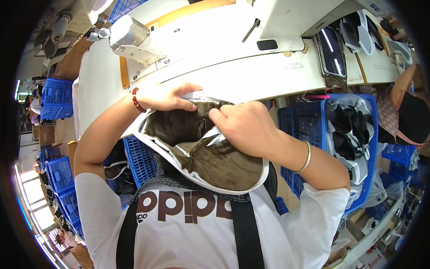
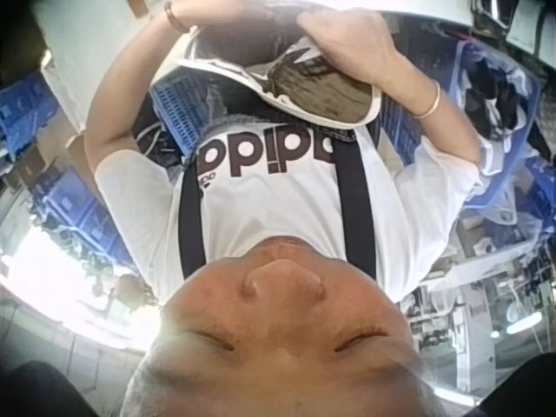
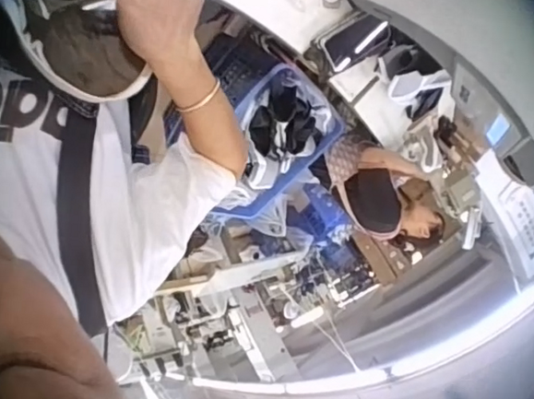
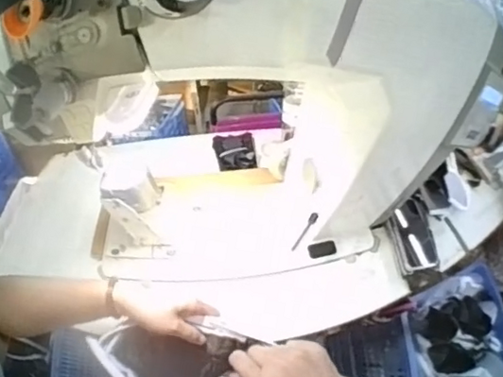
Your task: Using an industrial sewing machine to stitch together components of a black leather boot.
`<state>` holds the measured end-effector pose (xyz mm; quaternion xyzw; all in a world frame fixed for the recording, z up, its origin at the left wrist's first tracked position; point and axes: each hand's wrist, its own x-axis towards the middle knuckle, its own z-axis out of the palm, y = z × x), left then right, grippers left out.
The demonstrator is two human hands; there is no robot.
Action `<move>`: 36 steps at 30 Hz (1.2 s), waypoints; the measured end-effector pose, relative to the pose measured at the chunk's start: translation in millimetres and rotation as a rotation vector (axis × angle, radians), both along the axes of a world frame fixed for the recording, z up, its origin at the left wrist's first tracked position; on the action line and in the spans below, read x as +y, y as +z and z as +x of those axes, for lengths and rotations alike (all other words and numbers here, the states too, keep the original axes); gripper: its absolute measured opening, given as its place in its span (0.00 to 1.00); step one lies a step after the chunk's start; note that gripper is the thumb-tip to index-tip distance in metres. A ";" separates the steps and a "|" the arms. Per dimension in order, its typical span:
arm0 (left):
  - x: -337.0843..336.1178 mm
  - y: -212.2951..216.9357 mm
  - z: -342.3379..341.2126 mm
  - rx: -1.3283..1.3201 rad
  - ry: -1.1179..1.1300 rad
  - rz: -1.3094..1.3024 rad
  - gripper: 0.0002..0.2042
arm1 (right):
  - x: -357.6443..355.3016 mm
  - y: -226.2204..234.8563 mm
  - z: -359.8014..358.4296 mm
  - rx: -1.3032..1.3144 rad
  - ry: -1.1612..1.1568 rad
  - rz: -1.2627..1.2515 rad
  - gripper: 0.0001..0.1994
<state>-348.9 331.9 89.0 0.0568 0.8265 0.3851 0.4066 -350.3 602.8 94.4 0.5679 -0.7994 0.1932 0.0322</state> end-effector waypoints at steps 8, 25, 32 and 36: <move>-11.1 -20.4 -4.7 -0.168 0.074 0.235 0.35 | -40.8 -19.2 -19.0 0.141 0.408 -0.047 0.05; 24.0 19.7 7.7 0.425 -0.155 -0.140 0.20 | -36.2 -3.1 -31.2 -0.156 0.451 0.234 0.03; 25.4 18.0 14.0 0.577 -0.143 -0.111 0.16 | -34.4 9.2 -33.7 -0.113 0.481 0.240 0.05; 16.6 27.5 20.2 0.715 -0.023 -0.160 0.18 | -28.9 9.3 -31.9 0.135 0.275 0.105 0.06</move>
